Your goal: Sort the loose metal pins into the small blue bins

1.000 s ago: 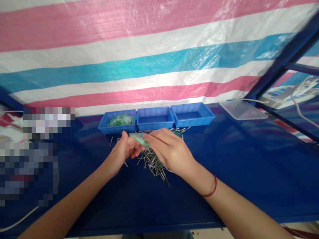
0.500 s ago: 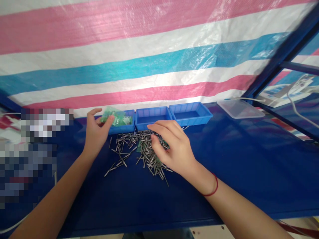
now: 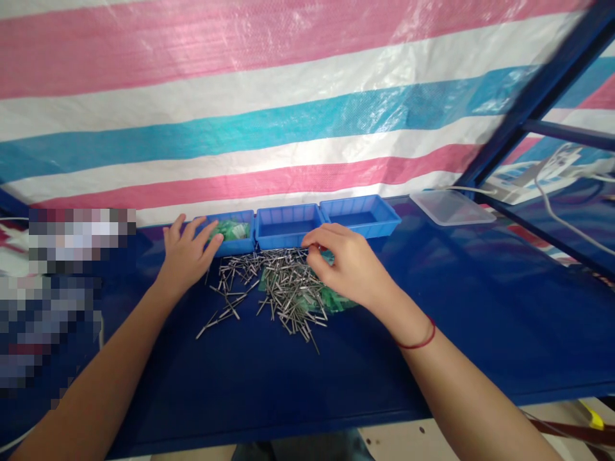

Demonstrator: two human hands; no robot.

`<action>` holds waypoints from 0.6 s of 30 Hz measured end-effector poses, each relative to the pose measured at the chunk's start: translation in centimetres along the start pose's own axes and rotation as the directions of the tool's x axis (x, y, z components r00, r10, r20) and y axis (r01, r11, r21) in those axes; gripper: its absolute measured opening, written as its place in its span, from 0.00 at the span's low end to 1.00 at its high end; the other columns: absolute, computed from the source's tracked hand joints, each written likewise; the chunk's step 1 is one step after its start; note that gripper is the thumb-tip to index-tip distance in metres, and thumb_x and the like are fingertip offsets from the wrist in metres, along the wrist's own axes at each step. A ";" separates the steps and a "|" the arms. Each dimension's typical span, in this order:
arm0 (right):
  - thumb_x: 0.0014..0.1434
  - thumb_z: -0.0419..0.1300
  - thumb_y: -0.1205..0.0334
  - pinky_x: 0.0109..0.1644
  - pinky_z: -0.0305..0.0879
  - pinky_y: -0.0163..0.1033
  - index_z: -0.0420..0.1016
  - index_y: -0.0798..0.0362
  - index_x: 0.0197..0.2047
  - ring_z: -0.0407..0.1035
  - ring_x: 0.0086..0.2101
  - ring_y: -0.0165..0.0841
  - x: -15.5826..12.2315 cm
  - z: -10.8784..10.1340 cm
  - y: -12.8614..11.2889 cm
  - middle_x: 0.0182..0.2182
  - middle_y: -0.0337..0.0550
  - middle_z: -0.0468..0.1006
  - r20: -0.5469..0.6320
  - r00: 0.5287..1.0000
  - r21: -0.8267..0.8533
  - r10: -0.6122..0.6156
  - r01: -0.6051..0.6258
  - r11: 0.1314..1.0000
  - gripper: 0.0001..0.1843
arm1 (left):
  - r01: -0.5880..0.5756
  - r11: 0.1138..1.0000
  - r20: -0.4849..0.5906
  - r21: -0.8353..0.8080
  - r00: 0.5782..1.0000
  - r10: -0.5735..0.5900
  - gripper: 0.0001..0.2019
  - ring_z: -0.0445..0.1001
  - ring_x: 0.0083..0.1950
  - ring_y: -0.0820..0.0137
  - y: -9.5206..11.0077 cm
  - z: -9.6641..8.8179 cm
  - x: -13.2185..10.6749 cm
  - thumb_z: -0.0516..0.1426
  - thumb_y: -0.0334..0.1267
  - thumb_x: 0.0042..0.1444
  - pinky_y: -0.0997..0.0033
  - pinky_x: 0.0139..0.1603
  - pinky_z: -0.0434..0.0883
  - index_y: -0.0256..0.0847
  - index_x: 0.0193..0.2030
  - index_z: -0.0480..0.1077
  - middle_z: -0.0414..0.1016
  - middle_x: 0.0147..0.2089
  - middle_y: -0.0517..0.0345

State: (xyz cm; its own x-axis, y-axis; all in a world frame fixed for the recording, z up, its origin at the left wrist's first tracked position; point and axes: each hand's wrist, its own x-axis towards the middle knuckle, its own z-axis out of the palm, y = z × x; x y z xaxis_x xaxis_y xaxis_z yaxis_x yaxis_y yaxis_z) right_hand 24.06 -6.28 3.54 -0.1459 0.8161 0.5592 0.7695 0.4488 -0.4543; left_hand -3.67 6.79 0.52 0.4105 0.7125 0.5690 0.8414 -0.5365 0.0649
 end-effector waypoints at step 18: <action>0.60 0.51 0.46 0.29 0.56 0.38 0.74 0.53 0.35 0.71 0.29 0.37 -0.6 -1.5 5.0 0.28 0.48 0.78 0.387 0.783 -0.482 0.487 -0.279 0.831 0.20 | 0.098 0.995 0.862 -0.018 0.505 -0.034 0.57 0.28 0.72 0.41 2.8 -5.8 -2.7 0.60 0.66 0.39 0.36 0.65 0.46 0.50 0.71 0.39 0.24 0.74 0.42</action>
State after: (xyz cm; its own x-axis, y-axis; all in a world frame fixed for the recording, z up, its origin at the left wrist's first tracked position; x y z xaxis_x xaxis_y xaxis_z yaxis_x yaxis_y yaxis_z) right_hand 28.92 -5.02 1.95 0.0198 0.9985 -0.0519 0.9795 -0.0298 -0.1991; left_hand -4.43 0.75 3.97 0.4817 0.7681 -0.4219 0.8712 -0.4720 0.1352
